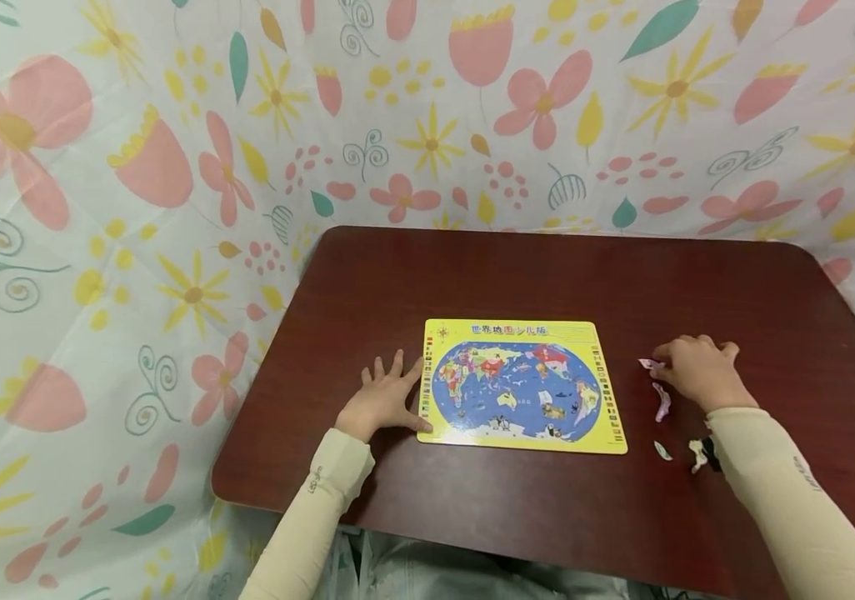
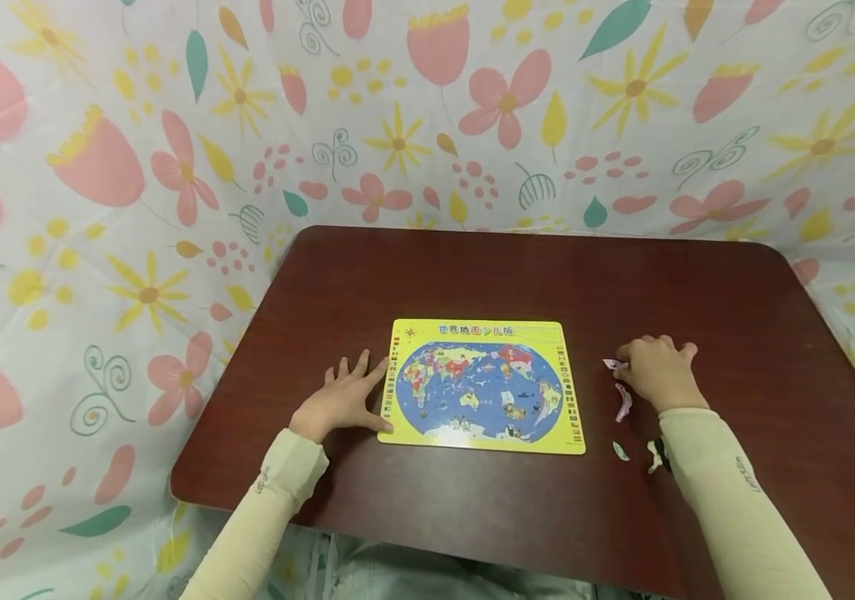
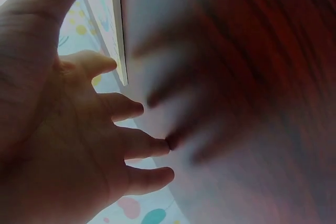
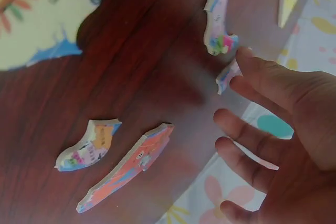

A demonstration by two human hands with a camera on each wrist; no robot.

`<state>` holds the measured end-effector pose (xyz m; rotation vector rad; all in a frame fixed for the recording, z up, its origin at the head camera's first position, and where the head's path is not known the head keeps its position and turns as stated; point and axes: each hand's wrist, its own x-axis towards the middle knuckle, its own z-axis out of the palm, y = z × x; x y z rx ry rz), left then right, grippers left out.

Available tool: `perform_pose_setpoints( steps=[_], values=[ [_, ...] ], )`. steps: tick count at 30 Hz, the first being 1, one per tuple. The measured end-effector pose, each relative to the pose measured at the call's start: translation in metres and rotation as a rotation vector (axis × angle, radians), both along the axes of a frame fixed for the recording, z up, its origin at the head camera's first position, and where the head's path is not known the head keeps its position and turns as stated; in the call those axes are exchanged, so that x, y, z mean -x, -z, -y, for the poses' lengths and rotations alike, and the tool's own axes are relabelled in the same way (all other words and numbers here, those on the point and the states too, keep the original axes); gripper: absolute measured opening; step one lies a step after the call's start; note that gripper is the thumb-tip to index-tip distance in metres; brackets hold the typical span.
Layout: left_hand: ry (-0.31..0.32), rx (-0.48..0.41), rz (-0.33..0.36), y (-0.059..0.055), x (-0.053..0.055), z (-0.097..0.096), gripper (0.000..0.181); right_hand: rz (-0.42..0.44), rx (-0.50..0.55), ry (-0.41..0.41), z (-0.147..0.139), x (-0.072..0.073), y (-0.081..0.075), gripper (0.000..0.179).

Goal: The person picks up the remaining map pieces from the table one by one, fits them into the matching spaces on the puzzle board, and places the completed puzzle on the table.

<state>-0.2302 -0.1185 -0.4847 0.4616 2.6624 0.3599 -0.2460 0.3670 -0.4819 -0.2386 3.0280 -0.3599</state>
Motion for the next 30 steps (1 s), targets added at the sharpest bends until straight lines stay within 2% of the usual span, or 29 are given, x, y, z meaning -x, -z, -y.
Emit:
perform_pose_setpoints(
  steps=[4, 7, 11, 15, 22, 26, 30],
  values=[
    [0.0, -0.015, -0.015, -0.004, 0.004, -0.003, 0.111, -0.035, 0.001, -0.016, -0.002, 0.005, -0.003, 0.007],
    [-0.002, -0.018, -0.025, -0.005, 0.005, -0.003, 0.108, -0.034, -0.015, -0.021, -0.003, 0.009, -0.003, 0.006],
    [-0.005, -0.017, -0.005, -0.003, 0.002, -0.001, 0.108, -0.022, -0.042, -0.043, -0.001, 0.011, 0.001, 0.006],
    [-0.009, -0.045, 0.004, 0.001, -0.003, 0.0, 0.107, -0.042, -0.103, -0.113, 0.001, 0.01, 0.005, 0.007],
    [-0.02, -0.063, 0.004, 0.005, -0.006, 0.003, 0.108, -0.093, -0.216, -0.226, 0.005, 0.011, 0.004, 0.012],
    [-0.022, -0.065, 0.006, 0.005, -0.006, 0.005, 0.107, -0.141, -0.233, -0.255, 0.002, 0.008, 0.002, 0.014],
    [-0.007, -0.081, -0.002, 0.005, -0.005, 0.003, 0.107, -0.233, -0.232, -0.275, -0.001, 0.004, -0.01, 0.016]
  ],
)
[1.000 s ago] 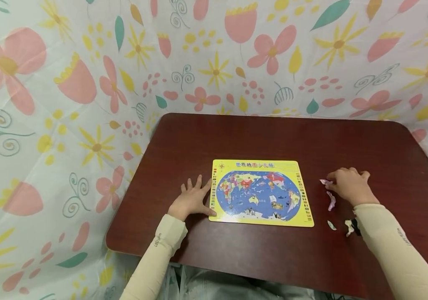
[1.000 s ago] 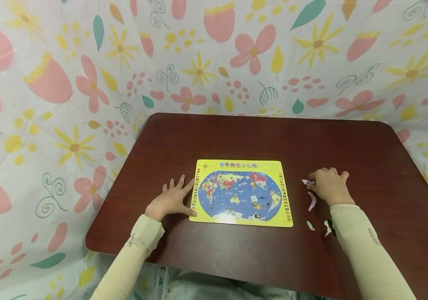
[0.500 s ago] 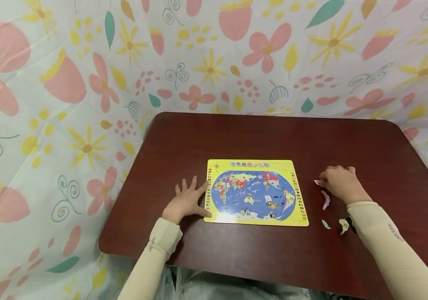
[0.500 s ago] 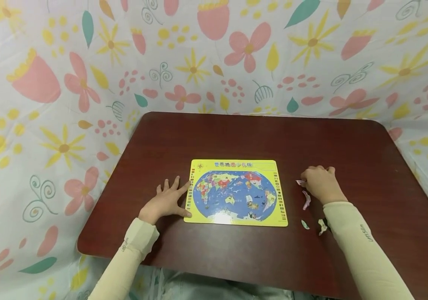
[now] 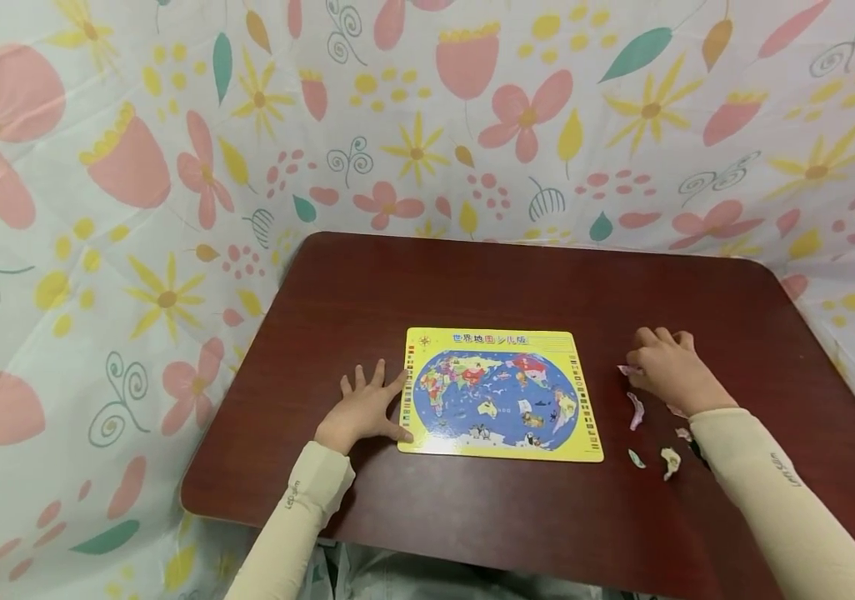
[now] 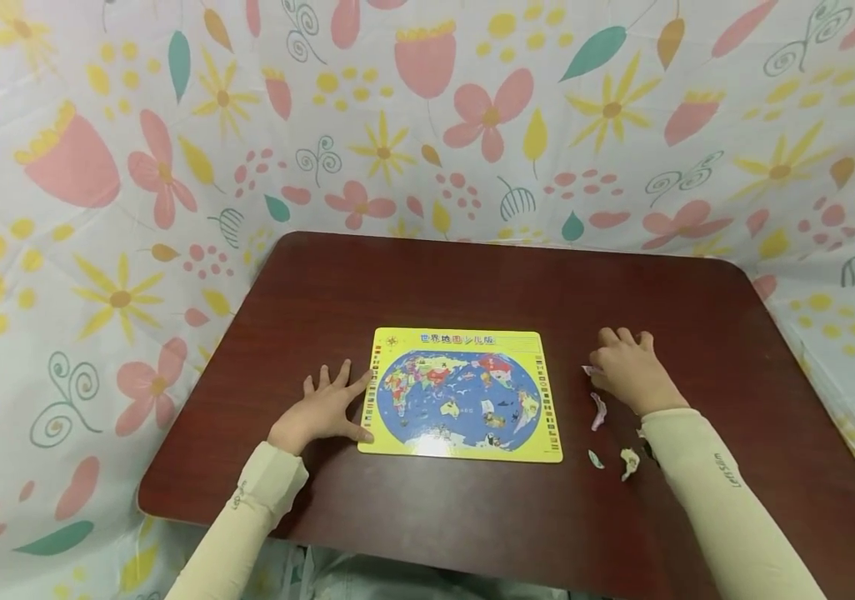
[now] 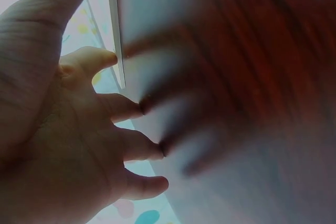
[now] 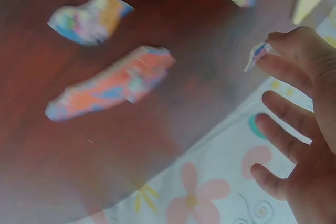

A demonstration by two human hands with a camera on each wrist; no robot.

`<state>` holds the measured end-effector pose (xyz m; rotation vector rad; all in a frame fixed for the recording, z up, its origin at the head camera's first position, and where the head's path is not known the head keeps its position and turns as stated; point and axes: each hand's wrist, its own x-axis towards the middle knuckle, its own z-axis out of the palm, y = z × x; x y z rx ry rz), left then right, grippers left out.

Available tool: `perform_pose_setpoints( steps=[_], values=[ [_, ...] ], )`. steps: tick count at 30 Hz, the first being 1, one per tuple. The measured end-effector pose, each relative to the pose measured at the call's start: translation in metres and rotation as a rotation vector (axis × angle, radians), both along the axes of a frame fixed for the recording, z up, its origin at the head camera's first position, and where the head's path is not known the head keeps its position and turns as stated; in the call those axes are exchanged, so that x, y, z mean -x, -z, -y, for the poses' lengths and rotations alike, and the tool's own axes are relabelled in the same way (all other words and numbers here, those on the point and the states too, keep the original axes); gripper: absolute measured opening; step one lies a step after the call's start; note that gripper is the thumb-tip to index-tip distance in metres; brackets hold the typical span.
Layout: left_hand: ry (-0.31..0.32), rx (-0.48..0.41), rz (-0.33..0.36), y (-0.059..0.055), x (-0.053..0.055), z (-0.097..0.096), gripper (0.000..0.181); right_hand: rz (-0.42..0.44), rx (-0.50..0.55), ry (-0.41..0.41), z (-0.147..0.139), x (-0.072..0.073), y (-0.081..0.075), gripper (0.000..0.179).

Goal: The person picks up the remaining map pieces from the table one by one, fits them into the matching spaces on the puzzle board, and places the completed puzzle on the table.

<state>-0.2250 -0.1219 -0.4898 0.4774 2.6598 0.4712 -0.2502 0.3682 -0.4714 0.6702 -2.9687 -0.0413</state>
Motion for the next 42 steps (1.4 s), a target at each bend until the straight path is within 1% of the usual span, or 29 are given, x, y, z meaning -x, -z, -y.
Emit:
perform_pose_setpoints(
  steps=[3, 5, 8, 12, 17, 18, 21, 25, 28, 31, 36, 40, 42],
  values=[
    [0.002, 0.0, 0.005, 0.0, 0.0, 0.001, 0.107, -0.06, 0.019, -0.03, 0.005, -0.001, -0.009, 0.015],
    [-0.003, 0.004, 0.009, 0.0, 0.0, 0.002, 0.106, -0.081, 0.032, -0.049, 0.011, 0.0, -0.015, 0.012],
    [-0.003, 0.011, 0.007, 0.001, 0.0, 0.002, 0.107, -0.085, 0.045, -0.06, 0.02, 0.001, -0.021, 0.013],
    [0.011, 0.014, -0.008, 0.002, 0.001, -0.001, 0.107, -0.087, 0.042, -0.057, 0.032, 0.003, -0.025, 0.013],
    [0.007, 0.028, -0.006, 0.003, -0.002, -0.002, 0.107, -0.094, 0.033, -0.098, 0.057, 0.007, -0.029, 0.009],
    [0.005, 0.03, -0.006, 0.003, -0.002, -0.003, 0.107, -0.092, 0.035, -0.108, 0.062, 0.007, -0.03, 0.009],
    [0.002, 0.042, -0.012, 0.0, -0.003, -0.004, 0.107, -0.068, 0.049, -0.129, 0.076, 0.01, -0.031, 0.019],
    [-0.004, 0.06, -0.018, -0.003, -0.001, -0.007, 0.108, -0.024, 0.056, -0.139, 0.091, 0.015, -0.031, 0.015],
    [-0.01, 0.062, -0.021, -0.003, 0.0, -0.007, 0.108, -0.021, 0.041, -0.158, 0.101, 0.018, -0.029, 0.006],
    [-0.012, 0.053, -0.02, -0.003, 0.001, -0.007, 0.108, -0.02, 0.033, -0.179, 0.108, 0.02, -0.026, 0.009],
    [-0.018, 0.032, -0.011, -0.001, -0.002, -0.004, 0.108, -0.011, 0.037, -0.203, 0.118, 0.022, -0.016, 0.013],
    [-0.02, 0.027, -0.02, -0.001, -0.003, -0.004, 0.108, 0.038, 0.041, -0.193, 0.126, 0.021, -0.007, 0.006],
    [-0.018, 0.026, -0.025, -0.002, -0.003, -0.004, 0.108, 0.052, 0.025, -0.187, 0.129, 0.021, -0.003, 0.008]
  ],
)
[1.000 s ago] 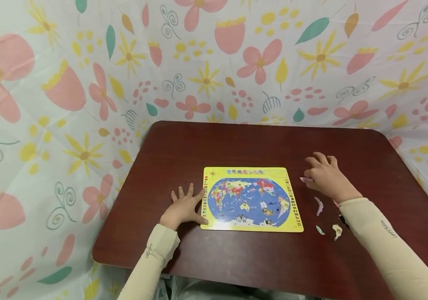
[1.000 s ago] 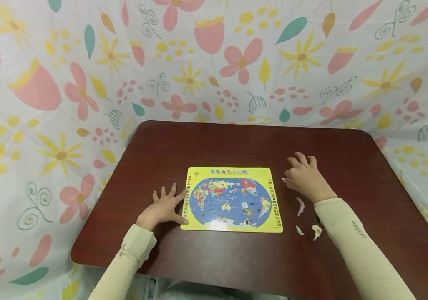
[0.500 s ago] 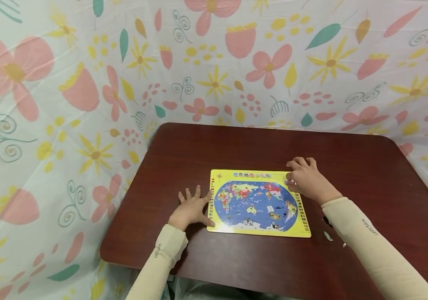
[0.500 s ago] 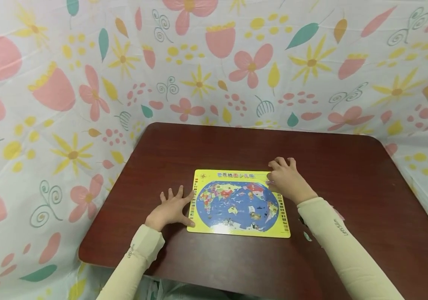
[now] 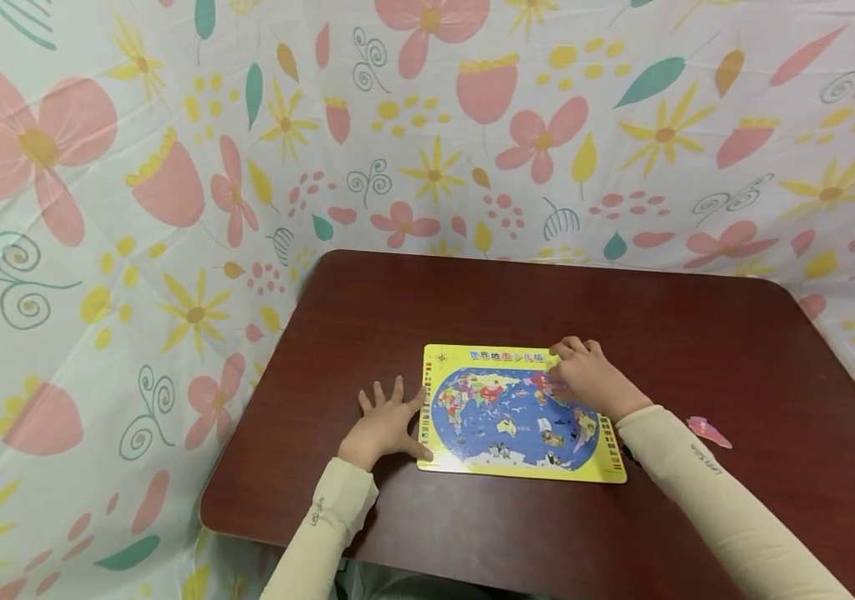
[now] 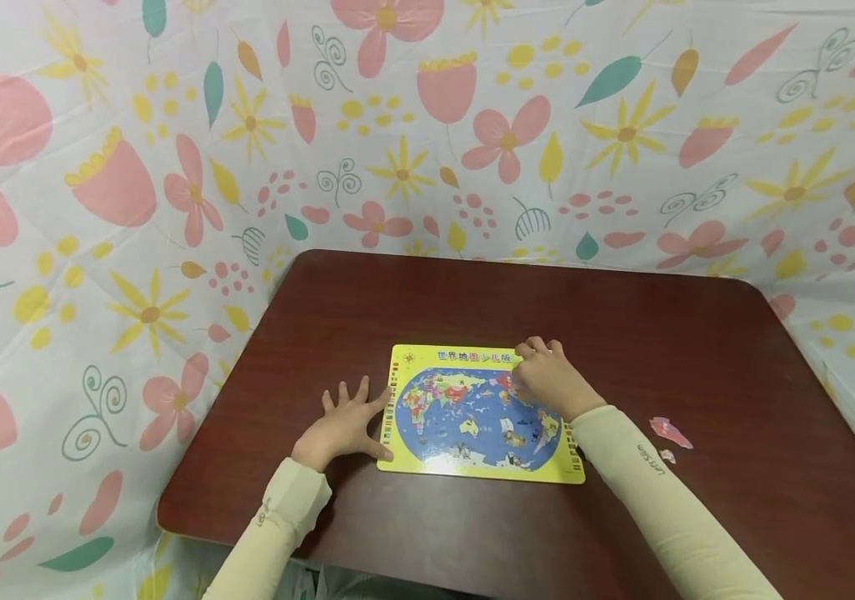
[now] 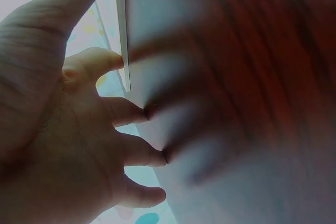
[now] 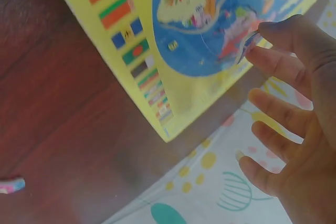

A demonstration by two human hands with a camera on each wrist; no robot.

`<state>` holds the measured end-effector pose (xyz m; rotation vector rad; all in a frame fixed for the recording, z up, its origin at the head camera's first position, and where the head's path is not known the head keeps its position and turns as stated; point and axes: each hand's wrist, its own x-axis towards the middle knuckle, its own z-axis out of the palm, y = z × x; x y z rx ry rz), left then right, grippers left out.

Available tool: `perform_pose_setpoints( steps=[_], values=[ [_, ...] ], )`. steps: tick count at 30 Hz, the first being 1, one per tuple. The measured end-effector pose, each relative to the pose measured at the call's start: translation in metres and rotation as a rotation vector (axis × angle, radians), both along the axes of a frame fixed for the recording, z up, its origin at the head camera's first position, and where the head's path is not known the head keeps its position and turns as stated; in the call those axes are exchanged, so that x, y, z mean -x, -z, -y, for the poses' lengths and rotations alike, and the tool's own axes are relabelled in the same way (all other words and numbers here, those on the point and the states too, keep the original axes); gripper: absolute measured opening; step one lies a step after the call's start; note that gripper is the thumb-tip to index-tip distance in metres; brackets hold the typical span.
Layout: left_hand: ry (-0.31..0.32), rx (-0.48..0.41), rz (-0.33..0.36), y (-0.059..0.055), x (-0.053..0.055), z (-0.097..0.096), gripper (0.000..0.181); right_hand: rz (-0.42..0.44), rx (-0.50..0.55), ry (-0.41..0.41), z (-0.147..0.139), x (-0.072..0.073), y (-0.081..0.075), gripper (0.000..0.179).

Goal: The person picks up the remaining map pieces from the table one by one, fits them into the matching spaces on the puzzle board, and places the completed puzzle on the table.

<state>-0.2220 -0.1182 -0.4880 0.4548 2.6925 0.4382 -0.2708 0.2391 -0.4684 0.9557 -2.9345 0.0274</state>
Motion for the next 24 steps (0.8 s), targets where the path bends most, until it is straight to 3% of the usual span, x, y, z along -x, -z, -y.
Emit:
perform_pose_setpoints(
  steps=[10, 24],
  values=[
    [0.001, -0.026, -0.004, 0.002, -0.002, 0.0, 0.108, 0.027, -0.027, 0.033, 0.003, -0.002, 0.012, 0.012],
    [0.002, -0.035, 0.017, 0.0, 0.002, 0.005, 0.108, 0.029, -0.044, 0.036, 0.007, 0.003, 0.009, 0.014]
  ],
)
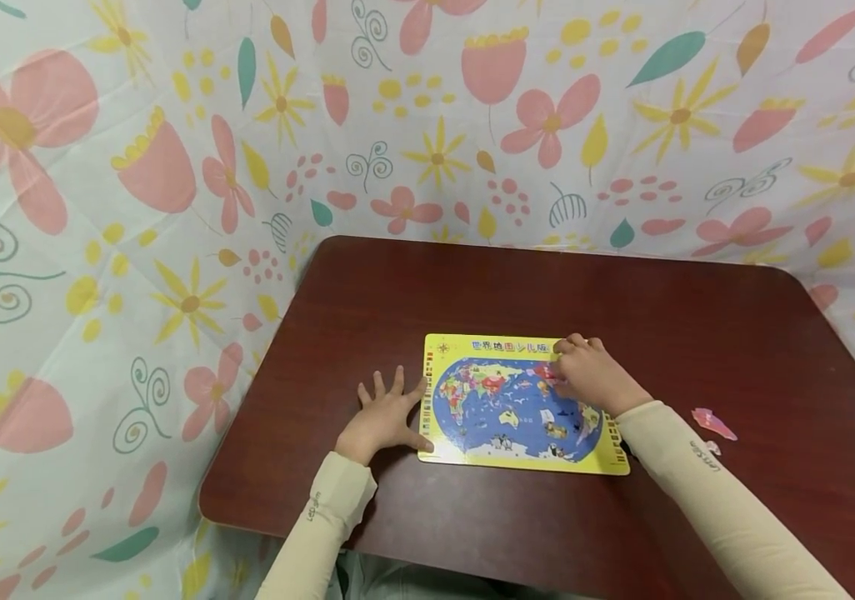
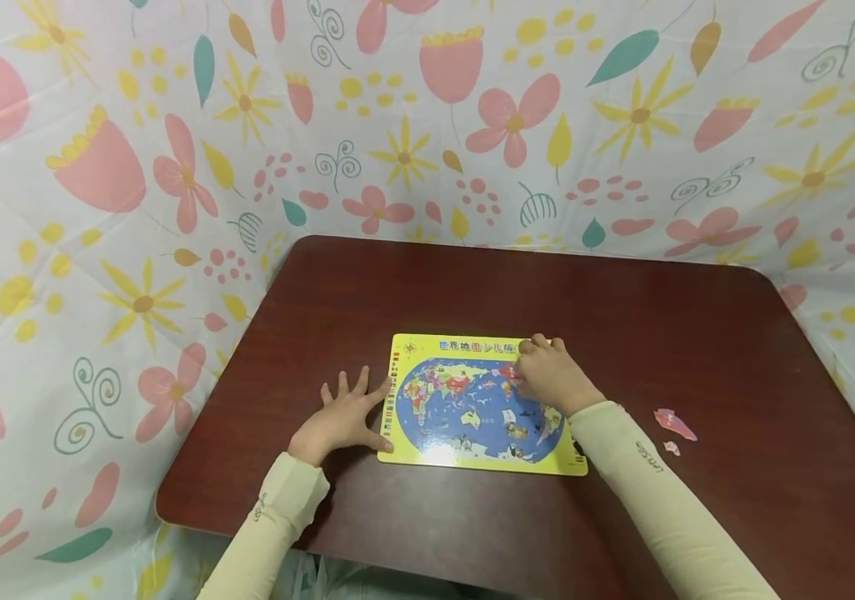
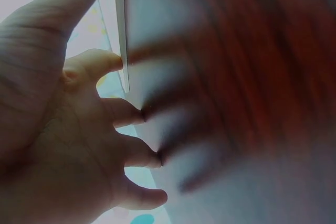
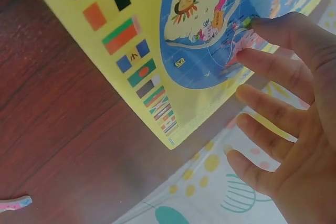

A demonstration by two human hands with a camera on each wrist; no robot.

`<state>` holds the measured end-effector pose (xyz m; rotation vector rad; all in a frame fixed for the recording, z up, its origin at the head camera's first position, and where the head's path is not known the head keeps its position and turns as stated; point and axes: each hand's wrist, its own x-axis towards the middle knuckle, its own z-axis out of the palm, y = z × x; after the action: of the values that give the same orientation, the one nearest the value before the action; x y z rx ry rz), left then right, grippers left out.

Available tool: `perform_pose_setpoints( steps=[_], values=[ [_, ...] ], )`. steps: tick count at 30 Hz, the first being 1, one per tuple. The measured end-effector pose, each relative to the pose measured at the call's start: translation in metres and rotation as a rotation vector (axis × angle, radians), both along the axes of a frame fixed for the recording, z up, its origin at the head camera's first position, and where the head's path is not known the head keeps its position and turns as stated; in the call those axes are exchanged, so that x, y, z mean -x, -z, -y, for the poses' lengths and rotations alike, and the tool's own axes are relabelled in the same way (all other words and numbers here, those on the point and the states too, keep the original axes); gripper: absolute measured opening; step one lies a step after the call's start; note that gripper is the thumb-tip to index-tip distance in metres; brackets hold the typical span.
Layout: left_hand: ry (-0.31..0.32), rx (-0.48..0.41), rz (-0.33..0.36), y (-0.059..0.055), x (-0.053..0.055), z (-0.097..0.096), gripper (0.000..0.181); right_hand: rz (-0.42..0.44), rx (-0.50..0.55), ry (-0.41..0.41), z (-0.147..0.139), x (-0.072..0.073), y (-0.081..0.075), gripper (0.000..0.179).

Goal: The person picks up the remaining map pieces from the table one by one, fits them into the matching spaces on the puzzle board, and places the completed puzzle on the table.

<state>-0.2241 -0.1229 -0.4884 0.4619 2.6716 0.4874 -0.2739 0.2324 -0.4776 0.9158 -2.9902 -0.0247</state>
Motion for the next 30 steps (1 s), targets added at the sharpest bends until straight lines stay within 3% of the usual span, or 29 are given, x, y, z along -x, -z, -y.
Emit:
perform_pose_setpoints(
  steps=[9, 15, 24, 30],
  values=[
    [-0.001, -0.006, 0.008, 0.001, 0.001, -0.003, 0.108, 0.034, 0.016, 0.02, -0.005, -0.005, -0.005, 0.013],
    [0.002, -0.019, 0.021, 0.004, 0.0, 0.001, 0.108, 0.045, 0.033, 0.036, -0.013, -0.009, -0.007, 0.03],
    [-0.002, -0.036, 0.037, 0.004, -0.003, -0.004, 0.108, 0.038, 0.08, 0.156, -0.059, -0.027, -0.023, 0.03],
    [-0.002, -0.059, 0.036, 0.001, -0.006, -0.004, 0.107, 0.067, 0.119, 0.25, -0.092, -0.044, -0.024, 0.028]
  ],
)
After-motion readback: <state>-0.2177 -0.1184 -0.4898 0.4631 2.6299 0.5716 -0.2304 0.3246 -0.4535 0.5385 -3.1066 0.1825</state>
